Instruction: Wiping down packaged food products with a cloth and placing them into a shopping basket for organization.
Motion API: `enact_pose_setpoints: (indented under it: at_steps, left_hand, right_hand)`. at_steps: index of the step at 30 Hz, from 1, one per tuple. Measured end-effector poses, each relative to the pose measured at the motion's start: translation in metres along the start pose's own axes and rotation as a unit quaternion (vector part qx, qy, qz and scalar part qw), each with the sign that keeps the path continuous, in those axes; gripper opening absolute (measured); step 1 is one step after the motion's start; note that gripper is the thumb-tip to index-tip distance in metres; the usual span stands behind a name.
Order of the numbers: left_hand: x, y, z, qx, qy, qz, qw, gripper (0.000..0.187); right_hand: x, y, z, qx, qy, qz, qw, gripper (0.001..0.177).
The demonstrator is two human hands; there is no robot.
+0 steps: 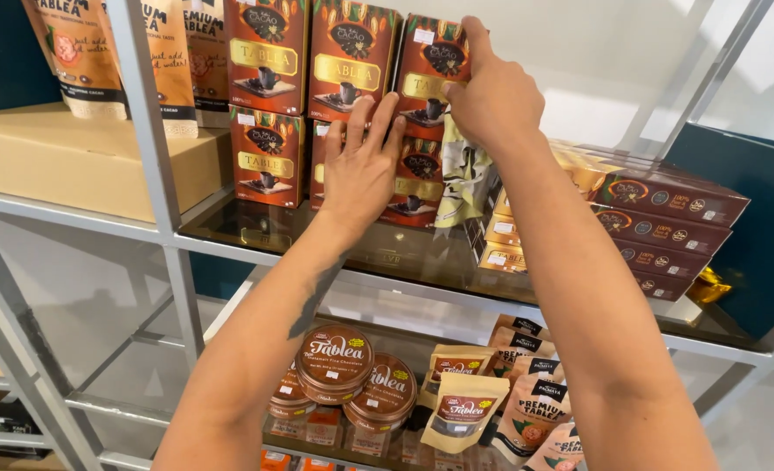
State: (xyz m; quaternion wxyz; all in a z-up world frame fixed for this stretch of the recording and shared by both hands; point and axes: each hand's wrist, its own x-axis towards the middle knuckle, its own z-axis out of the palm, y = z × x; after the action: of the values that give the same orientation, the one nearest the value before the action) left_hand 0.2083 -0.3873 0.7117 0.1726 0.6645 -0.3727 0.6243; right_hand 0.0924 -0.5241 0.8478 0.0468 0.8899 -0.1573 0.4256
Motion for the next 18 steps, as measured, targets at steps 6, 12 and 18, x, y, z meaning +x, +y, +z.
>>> enact_pose_setpoints:
  at_steps: [6,12,18]
  left_hand:
    - [-0.001,0.004,-0.03,-0.037,0.009,-0.012,0.999,0.046]
    - [-0.023,0.008,-0.045,-0.127,-0.115,0.011,0.985,0.044]
    - [-0.042,0.009,-0.024,-0.114,-0.141,0.059,0.982,0.043]
  right_hand:
    - [-0.03,-0.013,-0.014,-0.011,0.02,-0.02,1.0,0.092]
    - [-0.127,-0.032,0.002,-0.019,-0.105,-0.088,0.99,0.049]
    - [-0.127,-0.043,0.028,-0.083,-0.241,-0.05,0.966,0.068]
